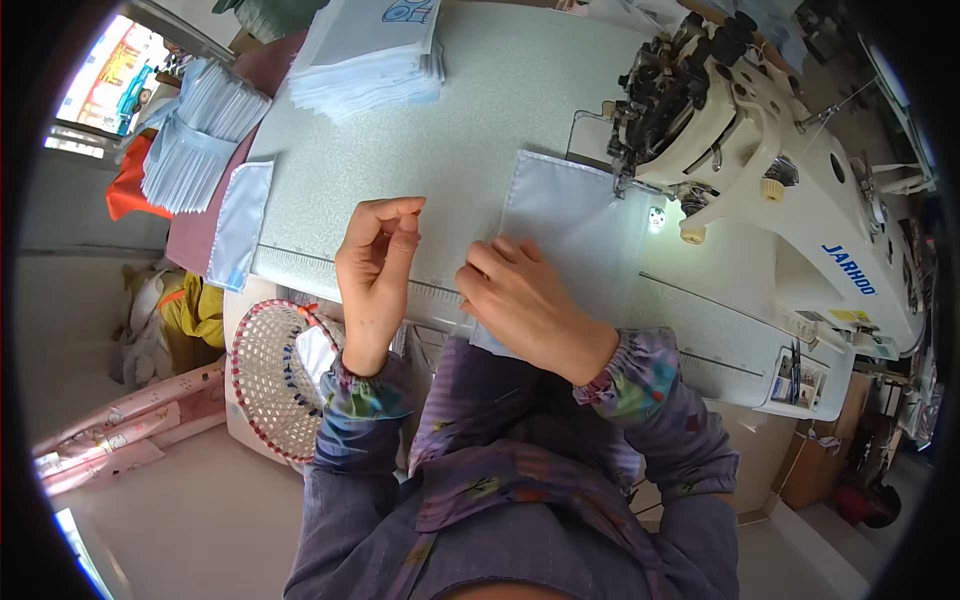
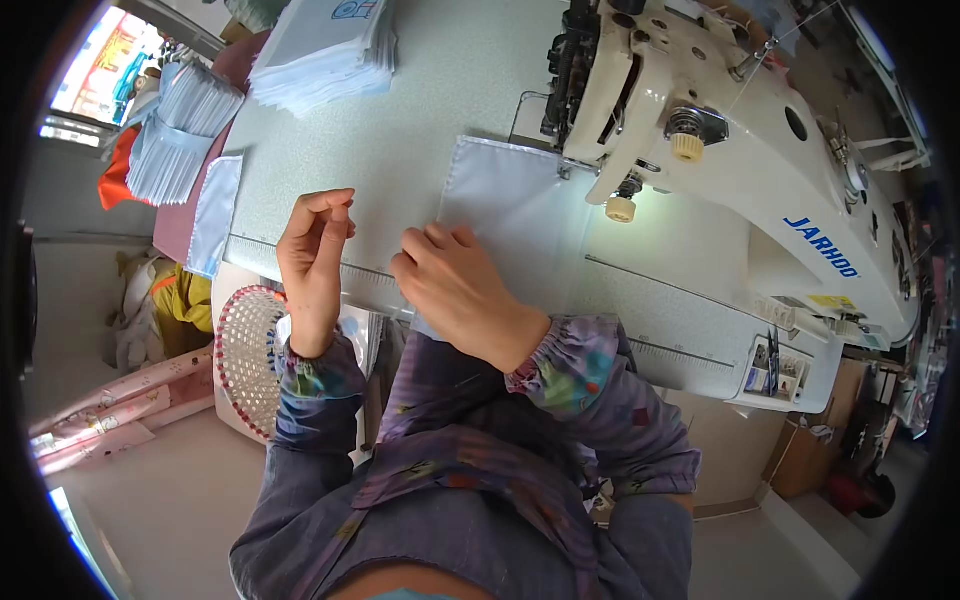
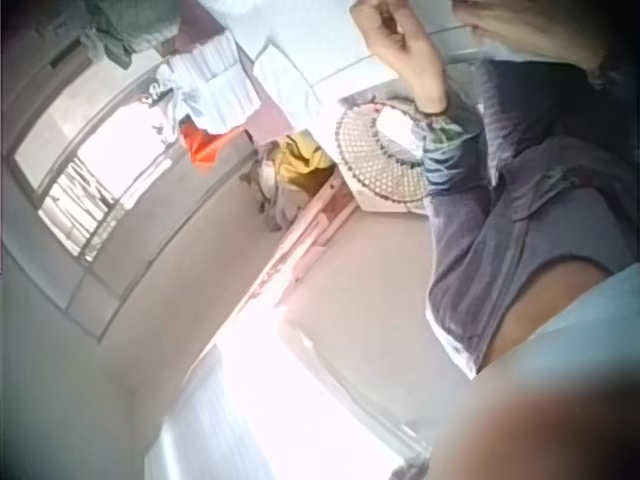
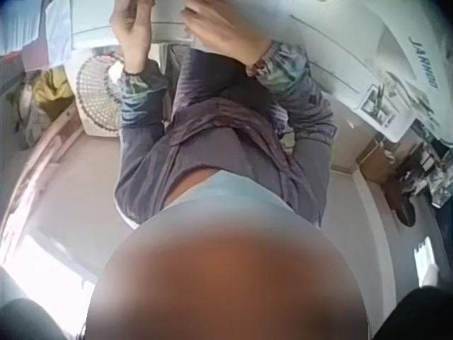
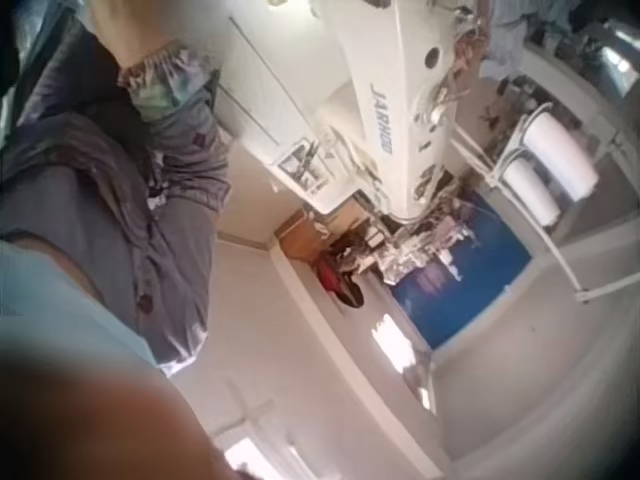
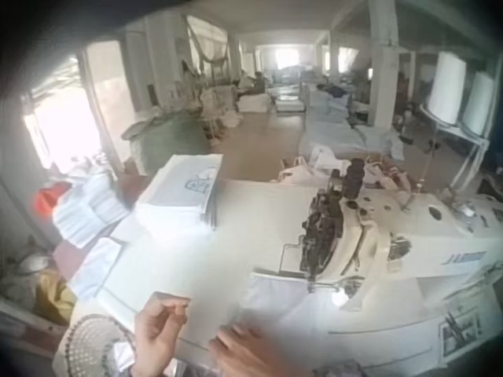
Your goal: Sewing the edges of fabric pouches using an industrial sewing machine.
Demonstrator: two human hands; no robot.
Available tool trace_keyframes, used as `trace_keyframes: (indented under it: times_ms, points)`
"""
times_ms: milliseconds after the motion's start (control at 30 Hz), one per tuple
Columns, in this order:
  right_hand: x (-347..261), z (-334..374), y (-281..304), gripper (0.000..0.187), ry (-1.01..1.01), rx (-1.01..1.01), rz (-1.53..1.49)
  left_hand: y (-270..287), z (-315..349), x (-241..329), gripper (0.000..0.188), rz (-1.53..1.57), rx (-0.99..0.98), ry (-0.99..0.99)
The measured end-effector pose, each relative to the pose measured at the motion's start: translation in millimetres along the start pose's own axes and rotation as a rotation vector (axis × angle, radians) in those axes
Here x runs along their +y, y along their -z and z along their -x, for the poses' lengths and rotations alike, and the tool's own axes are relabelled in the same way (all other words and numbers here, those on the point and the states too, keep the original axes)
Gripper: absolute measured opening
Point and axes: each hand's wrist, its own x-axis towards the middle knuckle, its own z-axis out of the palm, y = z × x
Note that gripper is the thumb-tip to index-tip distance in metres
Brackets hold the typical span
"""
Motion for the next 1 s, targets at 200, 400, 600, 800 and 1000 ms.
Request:
trace_keyframes:
  times_ms: [200,400,600,800,1000]
  points:
    - [2.1,-4.2,-9.2,0.026,0.073,-0.02,0.163,23.4,10.3,-1.1,0.02,-0.013,0.07,0.054]
    - [-5.0,40.9,46.0,0.015,-0.144,0.359,-0.355,31.5,20.0,-11.2,0.027,-0.343,-0.123,-0.061]
    - [72.1,152.7,95.5,0.007,-0.63,0.564,0.058,20.4,30.6,3.4,0.058,-0.58,-0.576,-0.402]
    - [39.6,117.7,100.1,0.005,-0.629,0.564,-0.043,-0.7,14.3,19.1,0.026,-0.525,-0.382,-0.084]
    - [33.3,108.9,67.4,0.006,-0.497,0.455,-0.14,-21.3,-5.0,20.6,0.029,-0.969,-0.723,-0.269]
